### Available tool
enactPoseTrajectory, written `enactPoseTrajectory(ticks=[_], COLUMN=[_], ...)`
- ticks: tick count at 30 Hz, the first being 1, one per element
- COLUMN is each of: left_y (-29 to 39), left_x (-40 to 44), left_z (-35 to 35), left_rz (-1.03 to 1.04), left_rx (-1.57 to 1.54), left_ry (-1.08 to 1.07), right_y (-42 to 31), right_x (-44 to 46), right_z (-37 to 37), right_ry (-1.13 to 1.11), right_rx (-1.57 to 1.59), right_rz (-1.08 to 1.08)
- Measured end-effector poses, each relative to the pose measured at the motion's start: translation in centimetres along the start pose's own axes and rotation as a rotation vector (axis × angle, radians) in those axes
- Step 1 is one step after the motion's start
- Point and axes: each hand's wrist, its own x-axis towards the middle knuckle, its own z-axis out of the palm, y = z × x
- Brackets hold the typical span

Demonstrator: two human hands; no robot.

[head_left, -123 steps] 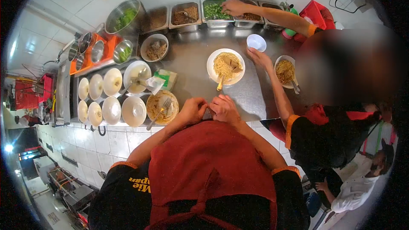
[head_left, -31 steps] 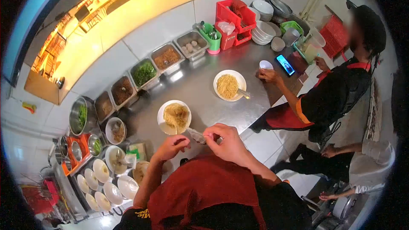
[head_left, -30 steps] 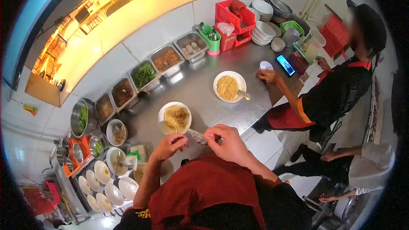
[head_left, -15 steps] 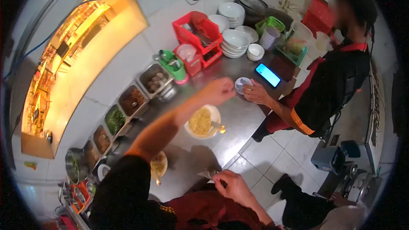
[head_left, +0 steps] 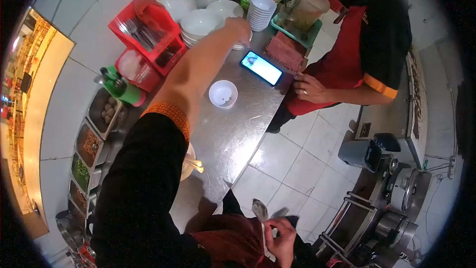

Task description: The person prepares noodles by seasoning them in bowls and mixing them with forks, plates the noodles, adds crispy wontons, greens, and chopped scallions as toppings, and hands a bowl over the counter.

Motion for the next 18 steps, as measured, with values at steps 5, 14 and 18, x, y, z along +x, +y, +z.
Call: enactPoseTrajectory(ticks=[5, 14, 18], left_y=[-0.9, 1.5, -2.1], left_x=[1.0, -15.4, -34.0], left_z=[2.1, -0.7, 1.9], left_rz=[0.02, 0.141, 0.05], left_rx=[0.046, -0.23, -0.548], left_ry=[0.181, 0.71, 0.648], right_y=[0.9, -1.0, -1.4], right_x=[1.1, 3.4, 5.0], right_z=[-0.8, -0.8, 0.0], right_ry=[-0.051, -0.144, -0.248], right_rx=[0.027, 0.1, 0.123], right_rz=[0.046, -0.059, -0.233])
